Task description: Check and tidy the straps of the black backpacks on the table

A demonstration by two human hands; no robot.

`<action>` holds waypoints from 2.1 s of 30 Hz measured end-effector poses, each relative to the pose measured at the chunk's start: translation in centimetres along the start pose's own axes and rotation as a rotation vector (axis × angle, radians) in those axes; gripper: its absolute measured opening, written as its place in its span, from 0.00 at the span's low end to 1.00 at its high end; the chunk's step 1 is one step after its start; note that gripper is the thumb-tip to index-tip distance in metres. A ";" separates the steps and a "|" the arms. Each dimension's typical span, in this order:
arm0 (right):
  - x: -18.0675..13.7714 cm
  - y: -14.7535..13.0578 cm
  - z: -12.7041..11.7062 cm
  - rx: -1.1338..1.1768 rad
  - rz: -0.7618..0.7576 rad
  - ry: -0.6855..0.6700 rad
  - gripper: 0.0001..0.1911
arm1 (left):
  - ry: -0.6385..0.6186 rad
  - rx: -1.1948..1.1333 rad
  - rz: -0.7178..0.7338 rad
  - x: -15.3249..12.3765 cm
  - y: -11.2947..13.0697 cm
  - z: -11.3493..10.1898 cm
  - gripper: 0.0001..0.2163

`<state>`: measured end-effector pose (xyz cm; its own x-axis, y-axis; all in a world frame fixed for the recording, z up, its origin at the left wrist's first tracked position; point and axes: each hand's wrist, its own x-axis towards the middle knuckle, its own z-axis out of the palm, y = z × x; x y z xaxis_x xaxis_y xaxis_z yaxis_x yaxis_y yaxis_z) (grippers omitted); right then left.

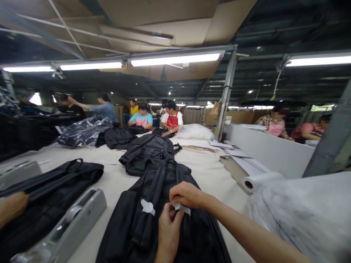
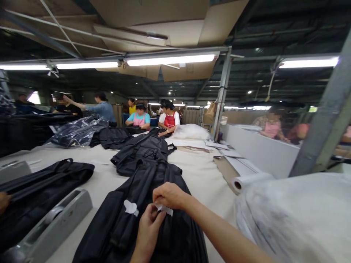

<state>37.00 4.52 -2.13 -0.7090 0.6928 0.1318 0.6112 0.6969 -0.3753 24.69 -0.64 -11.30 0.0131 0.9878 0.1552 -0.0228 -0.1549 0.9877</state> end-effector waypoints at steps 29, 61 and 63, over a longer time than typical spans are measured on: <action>-1.9 -1.1 -0.1 0.201 0.387 0.364 0.07 | -0.147 0.045 -0.008 1.0 -0.7 0.5 0.25; -4.4 -0.8 7.9 1.136 0.847 0.432 0.21 | -0.049 0.127 -0.247 2.3 -0.8 -0.6 0.34; -4.2 -0.8 8.0 1.143 0.832 0.460 0.20 | -0.059 0.178 -0.238 2.0 -0.3 -0.5 0.34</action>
<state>36.71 -0.45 -9.78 0.0010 0.9578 -0.2873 0.0206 -0.2873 -0.9576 24.22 1.41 -11.32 0.0552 0.9948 -0.0856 0.1635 0.0756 0.9836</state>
